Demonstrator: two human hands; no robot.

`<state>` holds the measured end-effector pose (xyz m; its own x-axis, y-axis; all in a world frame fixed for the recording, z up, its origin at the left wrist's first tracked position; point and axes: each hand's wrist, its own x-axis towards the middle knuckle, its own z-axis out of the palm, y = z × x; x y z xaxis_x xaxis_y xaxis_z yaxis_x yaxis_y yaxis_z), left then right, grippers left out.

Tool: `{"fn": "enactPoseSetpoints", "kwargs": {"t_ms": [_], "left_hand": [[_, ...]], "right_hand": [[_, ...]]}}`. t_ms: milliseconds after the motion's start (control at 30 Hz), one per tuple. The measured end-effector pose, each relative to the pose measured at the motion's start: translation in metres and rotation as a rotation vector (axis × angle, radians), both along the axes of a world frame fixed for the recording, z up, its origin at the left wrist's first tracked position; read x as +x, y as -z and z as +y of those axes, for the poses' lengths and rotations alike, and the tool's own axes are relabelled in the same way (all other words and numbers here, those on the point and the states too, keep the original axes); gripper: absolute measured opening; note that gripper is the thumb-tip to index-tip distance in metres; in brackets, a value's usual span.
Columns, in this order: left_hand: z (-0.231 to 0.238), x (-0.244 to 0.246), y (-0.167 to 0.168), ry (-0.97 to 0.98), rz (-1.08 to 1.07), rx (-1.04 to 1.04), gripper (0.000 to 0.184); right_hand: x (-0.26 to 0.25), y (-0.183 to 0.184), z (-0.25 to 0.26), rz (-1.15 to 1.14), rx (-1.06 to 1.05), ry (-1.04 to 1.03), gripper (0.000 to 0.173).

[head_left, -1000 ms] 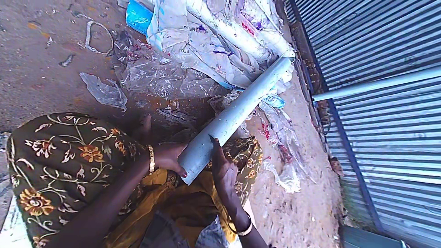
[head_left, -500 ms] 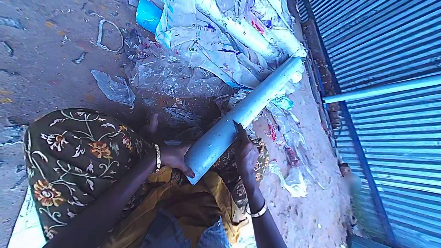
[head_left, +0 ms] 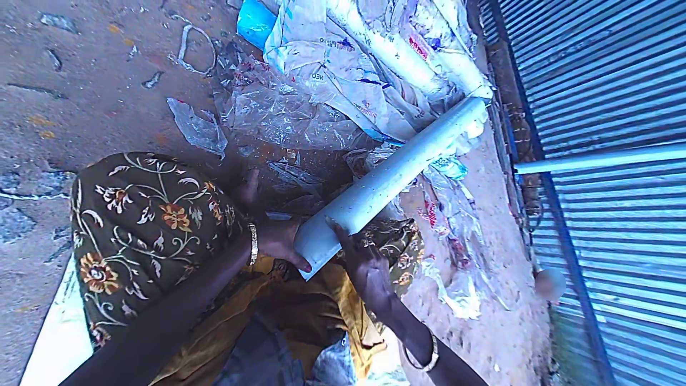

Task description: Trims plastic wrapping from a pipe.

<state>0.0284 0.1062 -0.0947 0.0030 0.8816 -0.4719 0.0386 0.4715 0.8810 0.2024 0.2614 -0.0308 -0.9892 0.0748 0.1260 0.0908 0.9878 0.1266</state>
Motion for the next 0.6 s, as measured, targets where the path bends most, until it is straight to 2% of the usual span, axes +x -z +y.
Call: {"fn": "enactPoseSetpoints", "kwargs": {"t_ms": [100,267,367,400,433,500,567,600], "left_hand": [[0.0,0.01,-0.003,-0.036,0.085,-0.022,0.124],[0.0,0.018,-0.026,-0.12,0.221,-0.142,0.14],[-0.002,0.023,-0.035,-0.208,0.4,-0.161,0.138],[-0.003,0.025,-0.039,-0.195,0.523,-0.181,0.135],[-0.002,0.028,-0.041,-0.188,0.644,-0.188,0.133],[-0.001,0.037,-0.036,-0.205,0.813,-0.164,0.134],[-0.001,0.042,-0.029,-0.272,0.871,-0.124,0.136],[-0.001,0.041,-0.027,-0.293,0.856,-0.131,0.136]], "right_hand": [[-0.023,-0.021,0.025,-0.153,-0.041,0.203,0.045],[-0.014,-0.019,-0.003,-0.153,0.002,-0.001,0.052],[-0.036,-0.035,0.024,-0.252,-0.014,0.278,0.048],[-0.039,-0.039,0.028,-0.26,-0.018,0.332,0.048],[-0.038,-0.037,0.027,-0.237,0.002,0.301,0.048],[-0.026,-0.021,0.009,-0.166,0.059,0.09,0.052],[-0.02,-0.002,0.004,-0.072,0.109,-0.053,0.048],[-0.025,0.0,0.012,-0.071,0.109,-0.017,0.047]]}}
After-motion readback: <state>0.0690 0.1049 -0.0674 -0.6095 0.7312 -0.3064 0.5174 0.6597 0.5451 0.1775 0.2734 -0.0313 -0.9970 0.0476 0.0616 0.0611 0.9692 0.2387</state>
